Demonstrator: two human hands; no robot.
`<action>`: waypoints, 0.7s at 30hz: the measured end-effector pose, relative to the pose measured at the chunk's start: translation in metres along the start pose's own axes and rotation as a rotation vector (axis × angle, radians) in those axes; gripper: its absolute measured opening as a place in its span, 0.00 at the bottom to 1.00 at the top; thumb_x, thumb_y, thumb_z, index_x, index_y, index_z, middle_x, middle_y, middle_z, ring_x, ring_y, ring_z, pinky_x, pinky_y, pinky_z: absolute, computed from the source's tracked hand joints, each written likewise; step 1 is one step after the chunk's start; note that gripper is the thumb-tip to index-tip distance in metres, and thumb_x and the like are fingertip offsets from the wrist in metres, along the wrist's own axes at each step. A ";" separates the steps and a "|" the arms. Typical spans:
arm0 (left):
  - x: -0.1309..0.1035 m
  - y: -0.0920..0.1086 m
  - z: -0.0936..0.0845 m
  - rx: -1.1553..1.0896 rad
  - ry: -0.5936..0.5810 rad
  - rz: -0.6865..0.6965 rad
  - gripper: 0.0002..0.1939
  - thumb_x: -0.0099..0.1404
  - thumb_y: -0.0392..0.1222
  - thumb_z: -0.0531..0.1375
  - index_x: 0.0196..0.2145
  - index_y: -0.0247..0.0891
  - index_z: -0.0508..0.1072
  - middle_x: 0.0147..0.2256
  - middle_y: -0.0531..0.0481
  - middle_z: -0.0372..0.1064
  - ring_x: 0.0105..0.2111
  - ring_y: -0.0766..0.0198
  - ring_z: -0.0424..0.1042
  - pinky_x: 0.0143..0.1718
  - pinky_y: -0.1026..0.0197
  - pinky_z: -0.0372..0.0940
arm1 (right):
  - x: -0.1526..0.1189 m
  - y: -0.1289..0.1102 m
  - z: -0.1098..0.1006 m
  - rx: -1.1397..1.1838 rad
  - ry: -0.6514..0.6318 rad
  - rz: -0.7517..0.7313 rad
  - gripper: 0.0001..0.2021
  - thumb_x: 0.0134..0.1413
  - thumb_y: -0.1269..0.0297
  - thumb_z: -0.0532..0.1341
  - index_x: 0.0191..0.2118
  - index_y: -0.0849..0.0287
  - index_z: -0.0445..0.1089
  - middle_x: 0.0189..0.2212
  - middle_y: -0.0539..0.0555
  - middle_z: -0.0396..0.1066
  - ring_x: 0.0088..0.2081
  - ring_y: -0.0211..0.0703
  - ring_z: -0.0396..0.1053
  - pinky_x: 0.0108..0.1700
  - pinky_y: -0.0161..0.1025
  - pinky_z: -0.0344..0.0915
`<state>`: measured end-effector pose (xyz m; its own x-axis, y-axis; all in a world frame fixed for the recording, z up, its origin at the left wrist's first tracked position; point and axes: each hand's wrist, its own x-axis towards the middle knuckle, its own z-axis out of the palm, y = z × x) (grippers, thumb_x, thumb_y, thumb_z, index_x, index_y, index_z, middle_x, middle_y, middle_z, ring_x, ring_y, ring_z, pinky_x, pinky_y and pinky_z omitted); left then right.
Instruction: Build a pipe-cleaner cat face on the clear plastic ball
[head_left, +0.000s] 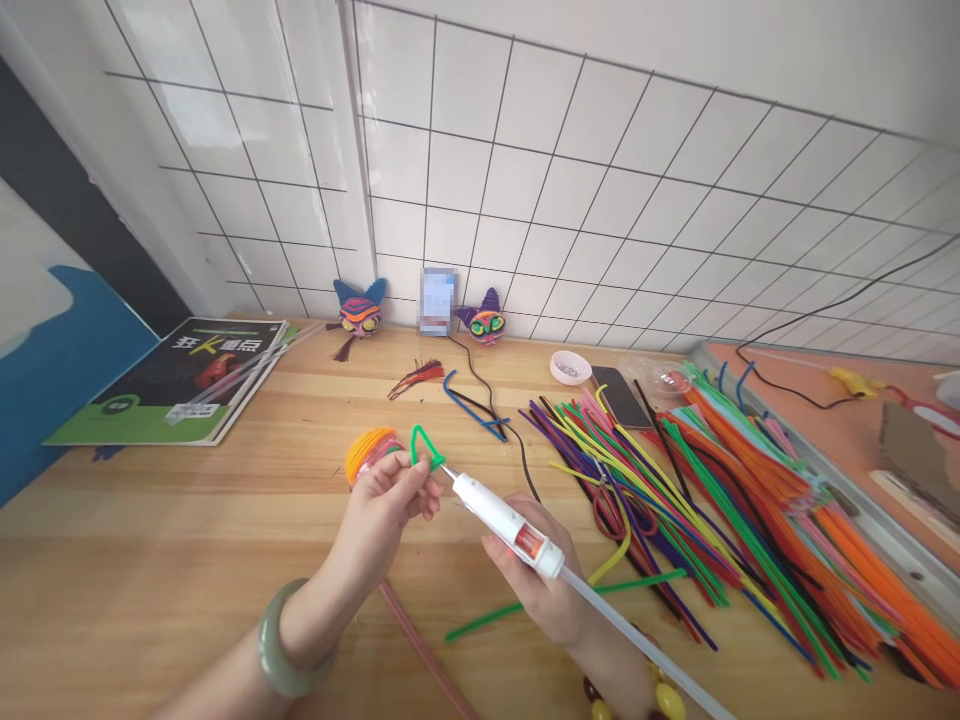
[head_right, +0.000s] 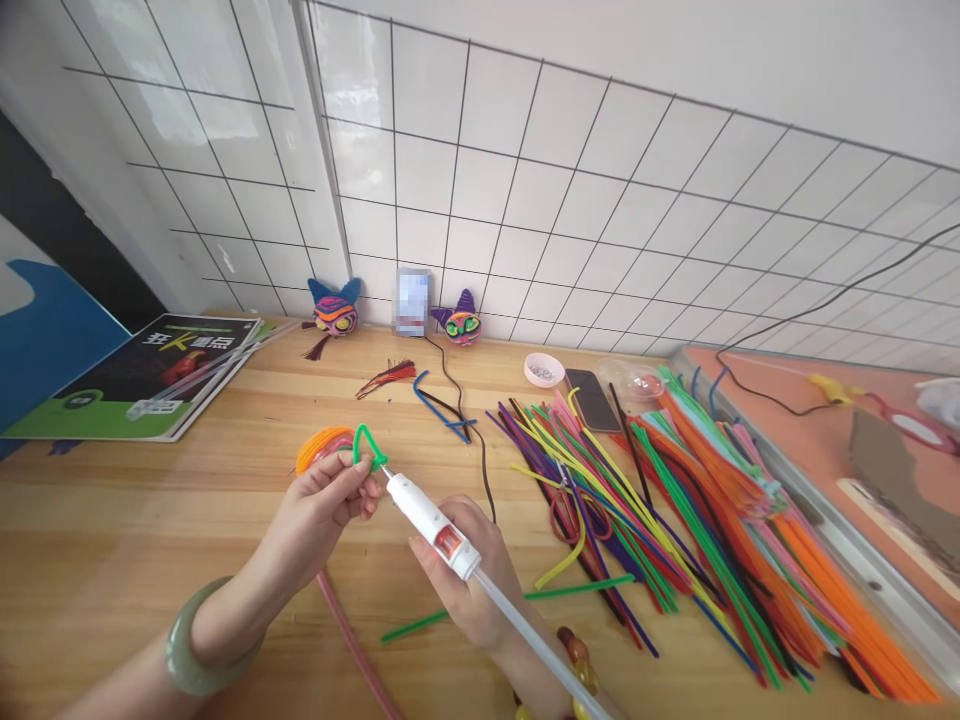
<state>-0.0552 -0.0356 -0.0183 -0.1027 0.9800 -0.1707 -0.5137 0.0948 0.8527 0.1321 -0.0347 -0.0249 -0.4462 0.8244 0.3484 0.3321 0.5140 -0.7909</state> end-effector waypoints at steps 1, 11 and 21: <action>0.000 0.000 -0.001 -0.003 -0.004 0.001 0.08 0.56 0.41 0.62 0.26 0.35 0.68 0.22 0.52 0.71 0.20 0.70 0.66 0.23 0.67 0.61 | 0.000 -0.001 0.000 -0.007 0.014 0.007 0.05 0.57 0.65 0.55 0.32 0.58 0.63 0.27 0.52 0.63 0.31 0.41 0.64 0.34 0.38 0.63; -0.004 -0.003 0.003 -0.032 -0.059 -0.154 0.09 0.52 0.39 0.65 0.29 0.33 0.69 0.24 0.48 0.73 0.23 0.67 0.69 0.25 0.66 0.64 | 0.016 0.043 -0.019 -0.496 0.215 0.069 0.10 0.56 0.66 0.55 0.44 0.60 0.66 0.38 0.59 0.70 0.39 0.50 0.69 0.40 0.43 0.65; -0.001 -0.006 0.001 -0.006 -0.119 -0.177 0.08 0.54 0.39 0.64 0.30 0.33 0.70 0.27 0.47 0.75 0.25 0.66 0.71 0.27 0.65 0.65 | 0.022 0.054 -0.024 -0.456 -0.037 -0.052 0.15 0.55 0.71 0.55 0.49 0.59 0.66 0.40 0.58 0.71 0.41 0.47 0.69 0.42 0.43 0.67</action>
<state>-0.0512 -0.0367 -0.0227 0.0906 0.9619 -0.2580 -0.5202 0.2667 0.8114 0.1601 0.0174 -0.0481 -0.4985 0.7897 0.3575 0.6363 0.6134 -0.4677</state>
